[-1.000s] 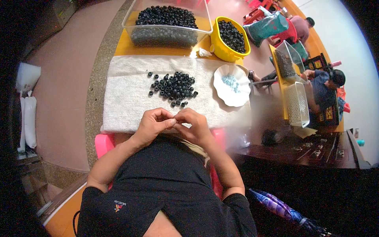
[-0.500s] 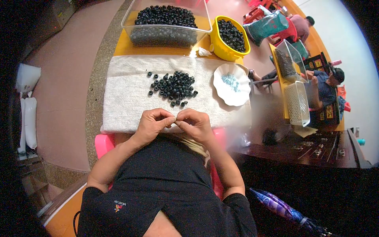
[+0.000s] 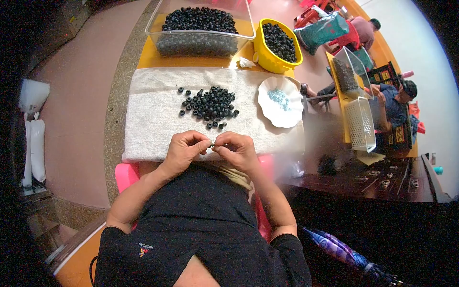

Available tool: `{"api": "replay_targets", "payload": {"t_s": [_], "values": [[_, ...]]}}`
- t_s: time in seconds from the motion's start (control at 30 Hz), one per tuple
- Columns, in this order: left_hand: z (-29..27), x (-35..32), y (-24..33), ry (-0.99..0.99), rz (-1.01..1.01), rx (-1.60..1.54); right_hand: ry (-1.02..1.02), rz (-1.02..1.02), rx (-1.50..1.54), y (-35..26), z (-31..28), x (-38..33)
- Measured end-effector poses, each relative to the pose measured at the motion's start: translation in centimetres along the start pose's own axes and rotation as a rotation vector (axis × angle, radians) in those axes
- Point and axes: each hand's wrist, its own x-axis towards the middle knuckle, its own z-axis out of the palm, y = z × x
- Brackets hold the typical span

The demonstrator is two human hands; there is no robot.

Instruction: Sort small black beads or components from a central pile into a small dish.

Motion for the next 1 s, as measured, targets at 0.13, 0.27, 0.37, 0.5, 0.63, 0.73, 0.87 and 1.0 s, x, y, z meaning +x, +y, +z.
{"api": "replay_targets", "payload": {"t_s": [0.13,0.27,0.37,0.5,0.63,0.73,0.87,1.0], "values": [[0.0,-0.1,0.3,-0.002,-0.035,-0.007,-0.001,-0.036,-0.023,-1.0,0.5,0.4],[-0.1,0.0,-0.1,-0.015,-0.014,-0.01,0.024,-0.009,0.0,-1.1,1.1,0.4],[-0.1,0.0,-0.2,-0.011,-0.011,-0.035,0.026,-0.006,-0.053,-0.9,1.0,0.3],[-0.1,0.0,-0.4,-0.016,-0.005,0.007,0.045,-0.04,-0.095,-0.4,0.9,0.2],[0.0,-0.1,-0.2,-0.024,-0.006,0.015,0.127,-0.096,-0.088,0.1,1.2,0.1],[-0.2,0.0,-0.5,-0.022,0.005,0.012,0.181,-0.075,-0.164,0.5,0.2,0.2],[0.1,0.0,-0.5,-0.011,0.022,-0.003,0.273,-0.068,-0.606,-0.7,-1.8,1.2],[0.3,0.0,-0.3,-0.011,-0.009,-0.036,0.315,-0.158,-0.895,-0.1,-3.1,2.4]]}}
